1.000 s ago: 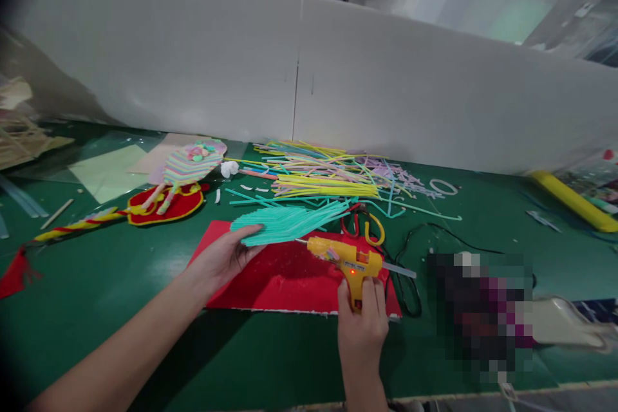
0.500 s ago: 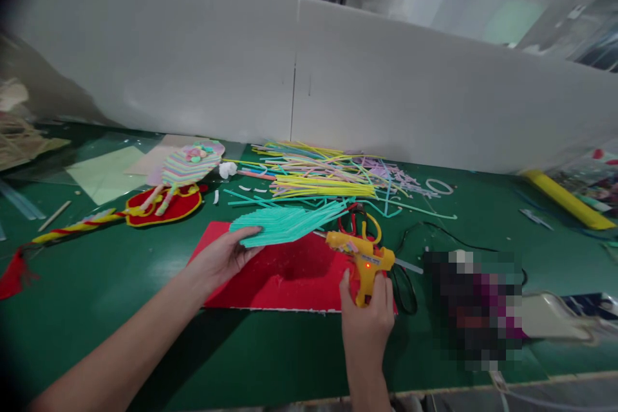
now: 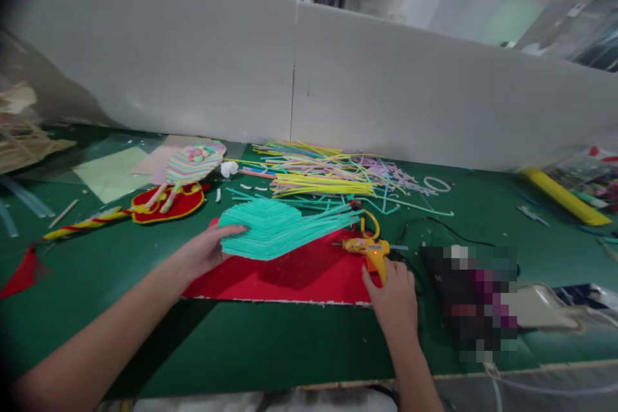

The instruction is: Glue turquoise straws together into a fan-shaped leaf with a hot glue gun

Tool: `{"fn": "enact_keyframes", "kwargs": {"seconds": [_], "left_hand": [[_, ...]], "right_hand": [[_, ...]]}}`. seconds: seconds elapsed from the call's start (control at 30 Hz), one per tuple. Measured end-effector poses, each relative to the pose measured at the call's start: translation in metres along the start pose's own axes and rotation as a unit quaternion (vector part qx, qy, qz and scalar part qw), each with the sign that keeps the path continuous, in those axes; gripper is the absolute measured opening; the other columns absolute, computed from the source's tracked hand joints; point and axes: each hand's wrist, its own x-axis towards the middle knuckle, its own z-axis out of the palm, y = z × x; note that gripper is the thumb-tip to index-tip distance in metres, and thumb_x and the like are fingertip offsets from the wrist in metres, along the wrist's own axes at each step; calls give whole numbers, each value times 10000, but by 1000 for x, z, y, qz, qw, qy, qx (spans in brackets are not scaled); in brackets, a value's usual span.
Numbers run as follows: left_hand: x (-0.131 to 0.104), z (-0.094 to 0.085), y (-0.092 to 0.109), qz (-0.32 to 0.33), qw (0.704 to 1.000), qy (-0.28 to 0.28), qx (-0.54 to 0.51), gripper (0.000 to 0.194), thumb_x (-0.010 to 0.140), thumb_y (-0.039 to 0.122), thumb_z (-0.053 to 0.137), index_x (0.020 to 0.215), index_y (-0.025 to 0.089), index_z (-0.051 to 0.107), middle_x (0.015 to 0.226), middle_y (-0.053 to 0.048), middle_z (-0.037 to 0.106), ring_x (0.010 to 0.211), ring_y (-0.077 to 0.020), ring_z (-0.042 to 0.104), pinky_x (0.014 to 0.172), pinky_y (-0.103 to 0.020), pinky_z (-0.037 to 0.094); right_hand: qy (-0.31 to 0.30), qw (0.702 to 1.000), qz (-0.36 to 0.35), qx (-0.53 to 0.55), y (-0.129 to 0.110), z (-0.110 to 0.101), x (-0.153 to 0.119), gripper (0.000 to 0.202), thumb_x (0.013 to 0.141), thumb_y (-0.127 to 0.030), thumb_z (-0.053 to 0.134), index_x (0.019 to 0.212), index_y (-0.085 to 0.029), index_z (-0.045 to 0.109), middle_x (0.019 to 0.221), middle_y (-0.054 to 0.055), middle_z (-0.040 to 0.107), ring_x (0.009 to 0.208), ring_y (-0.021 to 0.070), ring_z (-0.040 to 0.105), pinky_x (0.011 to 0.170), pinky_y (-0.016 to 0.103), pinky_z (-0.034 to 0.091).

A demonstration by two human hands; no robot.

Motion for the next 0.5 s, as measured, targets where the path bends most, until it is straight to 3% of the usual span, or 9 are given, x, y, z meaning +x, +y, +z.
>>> {"fn": "enact_keyframes", "kwargs": {"seconds": [0.27,0.5], "left_hand": [[9,-12,-7,-18,999,-13,39,320,656,119,728,970,123,671,991,-96,718,842,-198,694,767,-260,568],[12,-20,-11,-18,997,-30,73,407,596,202,797,975,137,664,986,-87,720,873,-202,686,789,-257,556]], "right_hand": [[-37,986,162,-19,1,-11,15,604,783,-556,472,1117,-65,583,981,167,590,882,294,555,765,399,465],[-91,968,225,-63,21,-28,25,607,804,-598,413,1172,-145,576,1086,168,582,933,332,562,738,464,459]]}}
